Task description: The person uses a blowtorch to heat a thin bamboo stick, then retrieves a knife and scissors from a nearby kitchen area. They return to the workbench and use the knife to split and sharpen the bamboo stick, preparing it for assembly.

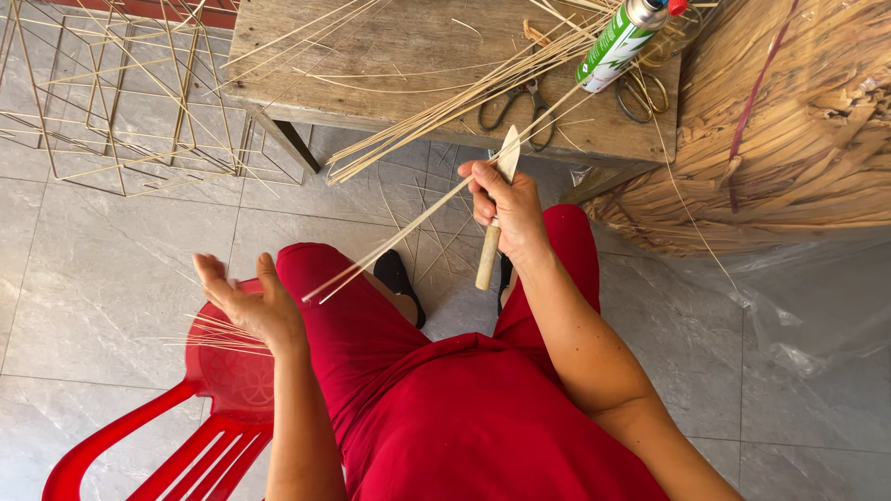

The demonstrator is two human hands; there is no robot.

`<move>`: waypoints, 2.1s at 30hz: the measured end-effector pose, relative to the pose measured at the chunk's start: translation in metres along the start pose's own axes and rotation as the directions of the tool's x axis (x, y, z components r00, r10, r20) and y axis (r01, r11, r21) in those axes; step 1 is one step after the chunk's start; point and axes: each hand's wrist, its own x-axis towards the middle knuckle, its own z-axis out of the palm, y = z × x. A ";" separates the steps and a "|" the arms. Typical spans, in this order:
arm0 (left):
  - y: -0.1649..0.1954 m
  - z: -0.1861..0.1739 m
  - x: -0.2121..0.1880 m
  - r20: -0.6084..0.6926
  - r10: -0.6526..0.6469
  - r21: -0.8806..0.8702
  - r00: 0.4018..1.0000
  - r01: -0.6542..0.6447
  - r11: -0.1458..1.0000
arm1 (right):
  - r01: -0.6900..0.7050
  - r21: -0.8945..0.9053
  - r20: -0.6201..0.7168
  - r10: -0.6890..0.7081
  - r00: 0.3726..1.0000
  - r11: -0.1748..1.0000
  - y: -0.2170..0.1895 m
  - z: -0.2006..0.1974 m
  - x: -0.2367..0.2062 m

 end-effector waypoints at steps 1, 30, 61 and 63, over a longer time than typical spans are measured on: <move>0.010 0.003 0.000 0.090 0.066 0.087 0.994 -0.074 0.993 | -0.030 -0.028 -0.004 0.030 1.000 0.999 0.001 0.001 0.000; 0.066 0.121 -0.029 0.495 -0.279 0.284 0.823 0.150 0.947 | -0.159 -0.256 -0.604 -0.030 0.796 0.954 -0.045 -0.218 0.104; 0.068 0.104 -0.009 0.420 -0.339 0.320 0.842 0.213 0.923 | -0.159 -0.985 -0.117 -0.440 0.890 -0.061 0.044 -0.116 0.181; 0.068 0.101 -0.007 0.425 -0.312 0.310 0.850 0.188 0.932 | -0.208 -0.977 -0.171 -0.428 0.888 -0.041 0.037 -0.112 0.189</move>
